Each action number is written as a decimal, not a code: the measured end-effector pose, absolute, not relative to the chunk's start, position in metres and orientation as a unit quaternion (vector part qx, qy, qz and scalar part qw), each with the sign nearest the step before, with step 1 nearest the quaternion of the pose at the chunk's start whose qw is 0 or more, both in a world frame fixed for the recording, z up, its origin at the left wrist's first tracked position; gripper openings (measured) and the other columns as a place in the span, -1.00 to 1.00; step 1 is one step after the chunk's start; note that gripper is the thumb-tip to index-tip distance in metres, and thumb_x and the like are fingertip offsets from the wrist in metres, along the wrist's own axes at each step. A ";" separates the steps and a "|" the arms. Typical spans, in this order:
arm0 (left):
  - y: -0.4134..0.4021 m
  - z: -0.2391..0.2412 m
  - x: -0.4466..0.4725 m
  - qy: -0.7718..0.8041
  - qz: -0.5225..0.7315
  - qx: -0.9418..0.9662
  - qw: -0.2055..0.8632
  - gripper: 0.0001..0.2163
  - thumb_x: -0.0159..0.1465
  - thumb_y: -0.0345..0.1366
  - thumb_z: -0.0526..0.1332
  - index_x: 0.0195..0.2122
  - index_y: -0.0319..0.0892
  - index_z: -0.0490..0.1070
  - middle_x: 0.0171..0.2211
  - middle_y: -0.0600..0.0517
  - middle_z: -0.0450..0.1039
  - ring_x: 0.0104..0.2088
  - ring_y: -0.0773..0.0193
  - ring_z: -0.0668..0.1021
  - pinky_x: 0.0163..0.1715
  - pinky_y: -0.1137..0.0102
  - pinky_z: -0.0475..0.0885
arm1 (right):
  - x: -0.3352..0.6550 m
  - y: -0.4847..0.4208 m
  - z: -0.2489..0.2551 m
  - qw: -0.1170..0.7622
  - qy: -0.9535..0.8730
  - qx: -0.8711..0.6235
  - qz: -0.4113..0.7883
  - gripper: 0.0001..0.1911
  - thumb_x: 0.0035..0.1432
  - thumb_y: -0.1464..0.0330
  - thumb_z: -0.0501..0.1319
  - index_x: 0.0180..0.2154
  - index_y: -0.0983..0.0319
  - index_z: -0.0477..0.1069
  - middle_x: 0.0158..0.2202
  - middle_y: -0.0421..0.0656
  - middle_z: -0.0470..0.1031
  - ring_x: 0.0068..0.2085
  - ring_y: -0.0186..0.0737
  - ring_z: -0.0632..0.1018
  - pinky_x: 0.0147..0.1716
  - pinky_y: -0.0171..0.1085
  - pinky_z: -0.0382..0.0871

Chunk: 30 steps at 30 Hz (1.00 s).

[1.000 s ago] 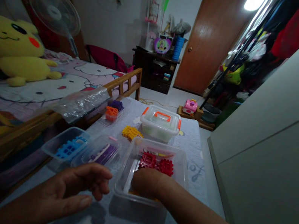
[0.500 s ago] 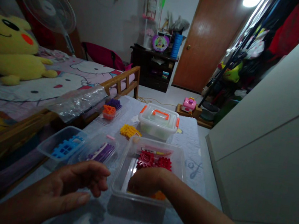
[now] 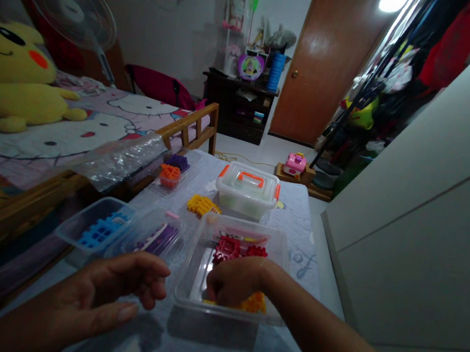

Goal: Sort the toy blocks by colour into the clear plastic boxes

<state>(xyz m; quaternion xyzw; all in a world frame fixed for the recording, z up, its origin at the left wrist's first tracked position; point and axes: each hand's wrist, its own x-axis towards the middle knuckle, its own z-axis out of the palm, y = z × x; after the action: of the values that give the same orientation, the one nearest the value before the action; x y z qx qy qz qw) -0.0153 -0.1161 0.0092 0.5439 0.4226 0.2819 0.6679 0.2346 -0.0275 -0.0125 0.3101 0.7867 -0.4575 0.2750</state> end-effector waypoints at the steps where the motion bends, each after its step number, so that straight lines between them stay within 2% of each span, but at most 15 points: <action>1: -0.116 0.010 -0.015 0.422 0.282 0.543 0.669 -0.65 0.21 -0.11 0.32 0.01 -0.01 0.44 -0.16 0.00 0.51 -0.13 0.15 0.51 -0.07 0.26 0.42 | 0.236 -0.028 -0.009 0.269 0.784 0.315 -0.463 -0.71 -0.07 0.51 0.16 -0.23 0.25 0.47 -0.39 -0.26 0.41 -0.41 -0.35 0.41 -0.47 -0.39 0.23; 10: -0.117 0.008 -0.014 0.427 0.279 0.540 0.669 -0.63 0.20 -0.08 0.33 0.00 -0.03 0.44 -0.16 -0.01 0.51 -0.13 0.15 0.51 -0.06 0.25 0.42 | 0.251 -0.025 0.012 0.238 0.797 0.325 -0.449 -0.74 0.00 0.57 0.17 -0.23 0.31 0.50 -0.41 -0.27 0.39 -0.42 -0.39 0.38 -0.45 -0.42 0.22; 14: -0.111 0.008 -0.013 0.436 0.285 0.535 0.665 -0.63 0.20 -0.08 0.33 0.00 -0.05 0.44 -0.16 -0.02 0.51 -0.13 0.15 0.51 -0.06 0.27 0.42 | 0.260 -0.023 0.025 0.200 0.842 0.366 -0.342 -0.78 0.08 0.56 0.15 -0.26 0.30 0.52 -0.38 -0.21 0.46 -0.41 -0.37 0.37 -0.43 -0.39 0.20; 17: -0.105 0.010 -0.013 0.442 0.294 0.527 0.664 -0.64 0.19 -0.08 0.34 -0.01 -0.05 0.45 -0.17 -0.02 0.51 -0.11 0.14 0.51 -0.06 0.28 0.41 | 0.265 -0.026 0.021 0.204 0.862 0.371 -0.279 -0.75 0.12 0.58 0.10 -0.29 0.30 0.55 -0.36 -0.14 0.53 -0.41 -0.34 0.41 -0.41 -0.36 0.25; 23: -0.098 0.016 -0.011 0.452 0.294 0.518 0.664 -0.67 0.18 -0.13 0.36 -0.05 -0.06 0.46 -0.18 -0.01 0.52 -0.09 0.14 0.53 -0.07 0.30 0.42 | 0.268 -0.041 -0.001 0.257 0.874 0.362 -0.198 -0.65 0.02 0.65 0.12 -0.22 0.31 0.58 -0.26 -0.03 0.61 -0.33 -0.21 0.54 -0.31 -0.27 0.37; 27: -0.095 0.015 -0.008 0.442 0.297 0.522 0.666 -0.68 0.18 -0.15 0.35 -0.05 -0.07 0.46 -0.18 -0.01 0.53 -0.10 0.15 0.54 -0.07 0.30 0.42 | 0.254 -0.046 0.014 0.216 0.880 0.370 -0.203 -0.60 0.03 0.66 0.12 -0.19 0.25 0.58 -0.20 -0.04 0.62 -0.23 -0.19 0.58 -0.27 -0.29 0.39; 30: -0.092 0.017 -0.006 0.434 0.298 0.526 0.668 -0.71 0.21 -0.17 0.33 -0.05 -0.08 0.45 -0.17 -0.01 0.54 -0.09 0.15 0.54 -0.06 0.30 0.41 | 0.241 -0.048 0.018 0.235 0.870 0.375 -0.219 -0.66 0.07 0.62 0.13 -0.22 0.24 0.59 -0.24 -0.06 0.63 -0.31 -0.21 0.58 -0.36 -0.33 0.37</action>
<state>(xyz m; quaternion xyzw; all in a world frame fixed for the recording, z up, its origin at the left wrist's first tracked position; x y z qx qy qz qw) -0.0057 -0.0923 0.0167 0.5260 0.4339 0.2985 0.6678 0.2411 -0.0480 0.0177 0.3751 0.8695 -0.2195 0.2347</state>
